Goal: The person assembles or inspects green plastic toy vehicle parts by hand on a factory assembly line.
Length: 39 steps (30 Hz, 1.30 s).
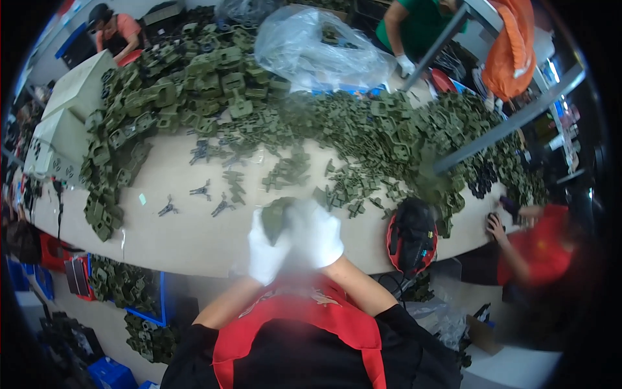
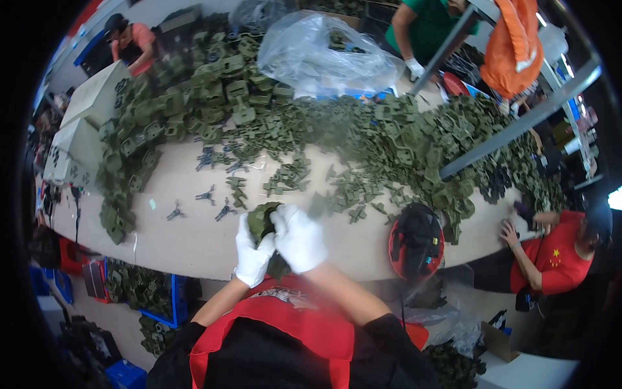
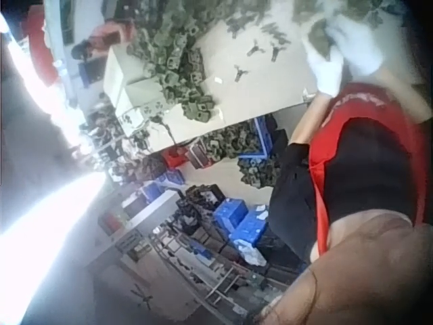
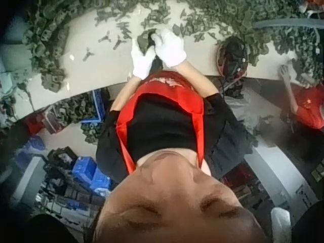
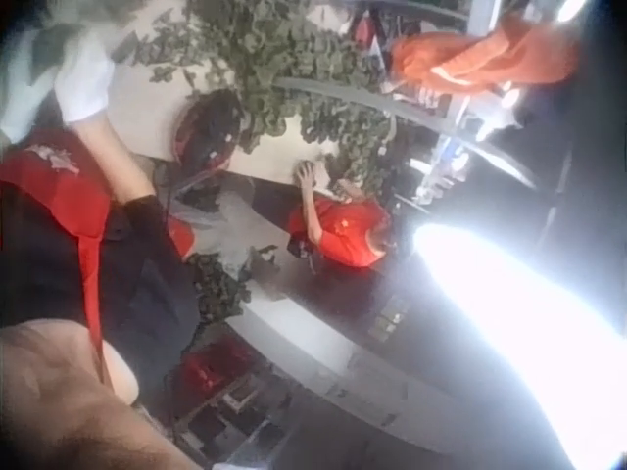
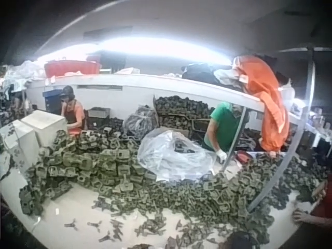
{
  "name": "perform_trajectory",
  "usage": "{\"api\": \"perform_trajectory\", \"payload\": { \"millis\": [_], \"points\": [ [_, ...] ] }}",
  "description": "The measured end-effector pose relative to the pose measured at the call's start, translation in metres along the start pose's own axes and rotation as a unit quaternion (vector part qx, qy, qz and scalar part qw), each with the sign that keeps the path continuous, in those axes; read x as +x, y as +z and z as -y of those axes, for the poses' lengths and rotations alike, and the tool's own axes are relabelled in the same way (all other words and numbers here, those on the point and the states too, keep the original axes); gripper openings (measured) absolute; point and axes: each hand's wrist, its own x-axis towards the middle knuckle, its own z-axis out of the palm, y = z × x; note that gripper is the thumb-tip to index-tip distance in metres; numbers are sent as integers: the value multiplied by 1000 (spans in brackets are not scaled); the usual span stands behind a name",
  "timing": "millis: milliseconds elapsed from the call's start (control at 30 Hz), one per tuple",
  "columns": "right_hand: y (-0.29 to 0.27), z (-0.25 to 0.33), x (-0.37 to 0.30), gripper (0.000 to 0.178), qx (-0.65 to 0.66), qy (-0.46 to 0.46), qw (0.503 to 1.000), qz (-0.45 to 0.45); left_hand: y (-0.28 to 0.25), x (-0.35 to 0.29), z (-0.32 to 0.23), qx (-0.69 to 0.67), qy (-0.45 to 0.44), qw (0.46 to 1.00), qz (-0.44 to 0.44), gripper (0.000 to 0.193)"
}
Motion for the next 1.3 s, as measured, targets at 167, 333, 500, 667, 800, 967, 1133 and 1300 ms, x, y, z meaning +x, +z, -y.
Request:
{"api": "perform_trajectory", "payload": {
  "millis": [167,333,500,667,800,967,1133,1300],
  "points": [
    [4,-24,-4,23,298,220,922,107,-14,4,-23,-102,-159,978,84,47],
    [21,-152,-39,53,68,370,927,3,-36,10,15,-259,-307,909,114,48],
    [77,-304,-130,41,-40,372,923,-93,-52,-25,76,-262,-413,865,109,42],
    [54,-301,-98,49,-60,422,905,8,-44,13,37,-347,-358,865,56,37],
    [24,-293,-89,30,-116,367,920,-72,-36,44,28,-407,-336,849,13,38],
    [-14,-124,-16,32,269,289,917,63,-46,47,37,-398,-253,881,-18,31],
    [-19,15,6,24,120,144,961,205,-39,36,19,-355,-193,914,-46,35],
    [-5,18,1,24,72,98,976,180,-40,26,15,-248,-145,957,-48,39]
  ]
}}
